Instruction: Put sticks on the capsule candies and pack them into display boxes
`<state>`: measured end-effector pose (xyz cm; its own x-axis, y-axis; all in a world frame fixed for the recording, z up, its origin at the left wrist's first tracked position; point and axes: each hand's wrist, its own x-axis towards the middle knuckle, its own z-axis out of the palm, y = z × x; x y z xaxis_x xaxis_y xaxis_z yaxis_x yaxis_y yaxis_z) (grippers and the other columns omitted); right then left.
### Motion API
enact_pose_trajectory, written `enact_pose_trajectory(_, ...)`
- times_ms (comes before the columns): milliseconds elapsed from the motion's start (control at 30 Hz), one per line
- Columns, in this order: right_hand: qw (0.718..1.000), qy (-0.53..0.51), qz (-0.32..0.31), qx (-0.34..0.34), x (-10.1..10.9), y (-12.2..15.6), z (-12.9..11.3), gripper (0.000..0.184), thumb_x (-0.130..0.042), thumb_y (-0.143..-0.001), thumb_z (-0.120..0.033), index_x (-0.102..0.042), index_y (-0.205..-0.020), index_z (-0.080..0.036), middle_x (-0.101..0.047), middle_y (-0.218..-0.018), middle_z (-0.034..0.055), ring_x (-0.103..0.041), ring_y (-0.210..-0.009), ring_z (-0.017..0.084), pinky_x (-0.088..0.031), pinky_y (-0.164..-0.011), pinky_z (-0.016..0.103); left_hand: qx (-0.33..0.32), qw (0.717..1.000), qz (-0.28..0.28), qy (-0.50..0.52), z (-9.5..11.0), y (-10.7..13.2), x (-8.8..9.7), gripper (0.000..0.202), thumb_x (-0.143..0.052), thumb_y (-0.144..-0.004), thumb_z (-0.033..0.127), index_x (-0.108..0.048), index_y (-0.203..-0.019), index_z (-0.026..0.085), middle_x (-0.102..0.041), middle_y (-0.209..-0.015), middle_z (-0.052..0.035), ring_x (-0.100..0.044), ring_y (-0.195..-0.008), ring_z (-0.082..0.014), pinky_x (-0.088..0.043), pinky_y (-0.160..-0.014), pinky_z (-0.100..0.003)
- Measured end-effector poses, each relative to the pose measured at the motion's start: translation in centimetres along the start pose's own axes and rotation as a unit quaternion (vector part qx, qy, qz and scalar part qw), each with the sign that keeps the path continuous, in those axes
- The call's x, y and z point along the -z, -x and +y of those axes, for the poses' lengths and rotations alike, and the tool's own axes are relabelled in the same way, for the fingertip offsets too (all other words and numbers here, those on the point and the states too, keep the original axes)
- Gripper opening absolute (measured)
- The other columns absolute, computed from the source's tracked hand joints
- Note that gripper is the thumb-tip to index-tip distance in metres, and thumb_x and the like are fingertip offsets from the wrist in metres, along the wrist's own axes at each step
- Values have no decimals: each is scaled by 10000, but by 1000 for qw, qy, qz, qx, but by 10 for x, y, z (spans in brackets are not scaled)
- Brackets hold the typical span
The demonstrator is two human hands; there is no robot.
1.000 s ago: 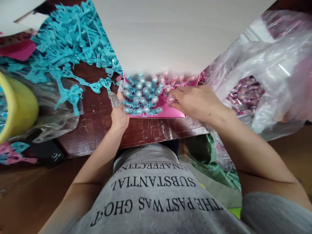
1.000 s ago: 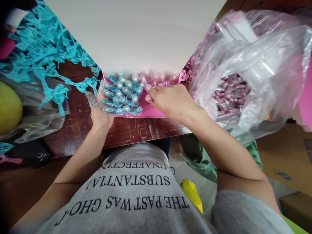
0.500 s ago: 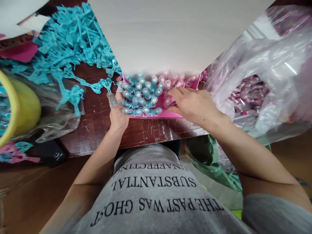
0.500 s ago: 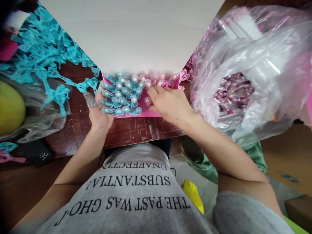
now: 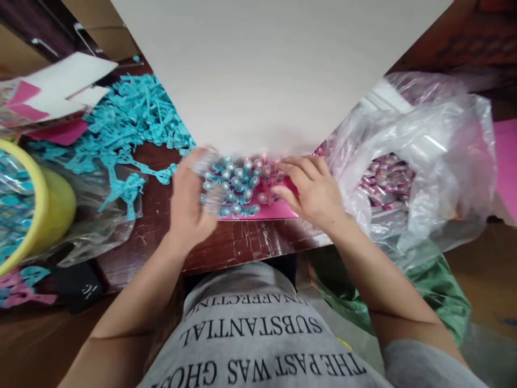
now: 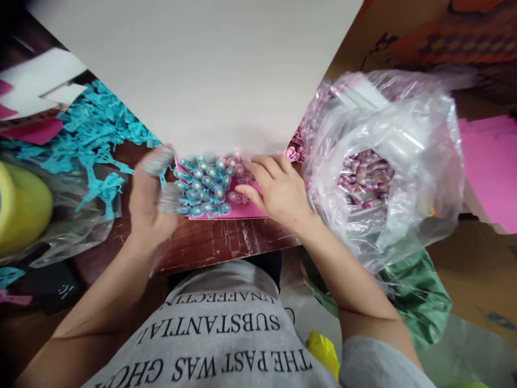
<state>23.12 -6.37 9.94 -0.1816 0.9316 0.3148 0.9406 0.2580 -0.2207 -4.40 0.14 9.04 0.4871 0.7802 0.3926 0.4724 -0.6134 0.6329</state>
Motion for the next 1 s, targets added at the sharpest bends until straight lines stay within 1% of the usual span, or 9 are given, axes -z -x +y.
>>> enact_pose_trajectory(100, 1000, -6, -18, 20, -4, -16, 7, 618, -386, -1123, -558, -661, -1484, -140, -704, -1478, 130, -571, -1330, 345, -431, -1177, 528, -80, 992, -38, -94, 26, -33, -6, 388, -577, -1009, 401, -682, -1347, 239, -689, -1476, -106, -596, -1417, -344, -427, -1248, -558)
enact_pose_trajectory(233, 999, -34, -9, 11, -4, -9, 10, 546, -439, -1124, -506, -720, -1419, -142, -748, -1421, 101, -583, -1319, 343, -458, -1156, 535, -29, 977, -63, -201, 29, -72, -26, 255, -523, -930, 205, -741, -1063, 206, -799, -1113, -125, -699, -1109, -337, -554, -1038, -530)
enact_pose_trajectory(333, 997, -77, 6, -1, -4, 12, 11, 494, -463, -1121, -478, -711, -1436, -189, -740, -1443, 77, -585, -1344, 324, -477, -1163, 540, -24, 971, -112, -211, 26, -84, -39, 200, -534, -905, 159, -719, -933, 228, -802, -996, -92, -702, -1055, -321, -567, -975, -509)
enact_pose_trajectory(467, 991, -133, 23, 0, -18, 36, 12, 530, -451, -1123, -454, -564, -1584, -218, -614, -1602, 104, -535, -1464, 308, -438, -1238, 573, -40, 966, -188, -175, 34, -85, -51, 298, -497, -900, 74, -707, -1050, 223, -782, -1270, -88, -647, -1320, -319, -524, -1095, -530)
enact_pose_trajectory(533, 981, -179, 75, -24, -33, 44, 8, 593, -421, -1126, -471, -418, -1673, -241, -494, -1698, 131, -454, -1563, 292, -391, -1288, 587, -44, 965, -203, -157, 37, -83, -53, 332, -471, -902, 56, -697, -1088, 211, -756, -1336, -103, -622, -1379, -318, -502, -1146, -542)
enact_pose_trajectory(667, 932, -278, 190, -130, -64, 46, -12, 656, -250, -1138, -484, -118, -1752, -294, -279, -1798, 148, -290, -1673, 271, -350, -1328, 601, -44, 973, -203, -103, 32, -84, -52, 432, -432, -894, 51, -668, -1234, 174, -715, -1415, -133, -640, -1371, -281, -508, -1197, -503)
enact_pose_trajectory(767, 929, -289, 175, -152, -74, 34, -31, 677, -166, -1131, -481, 29, -1757, -312, -220, -1821, 130, -227, -1695, 264, -325, -1346, 603, -49, 977, -198, -59, 23, -86, -51, 444, -431, -947, 112, -652, -1327, 177, -701, -1457, -120, -635, -1395, -265, -503, -1226, -488)
enact_pose_trajectory(867, 938, -281, 148, -141, -71, 25, -41, 695, -161, -1128, -460, 112, -1752, -324, -191, -1834, 108, -200, -1702, 261, -321, -1347, 608, -54, 977, -200, -51, 23, -85, -43, 431, -419, -989, 163, -648, -1353, 180, -704, -1469, -119, -642, -1404, -265, -510, -1226, -493)
enact_pose_trajectory(1000, 946, -265, 146, -119, -65, 32, -37, 759, -282, -1122, -469, 117, -1753, -334, -97, -1855, 80, -119, -1718, 284, -258, -1367, 638, -94, 969, -197, -117, 38, -64, -22, 425, -445, -1019, 208, -606, -1411, 169, -529, -1673, -143, -466, -1588, -284, -367, -1334, -534)
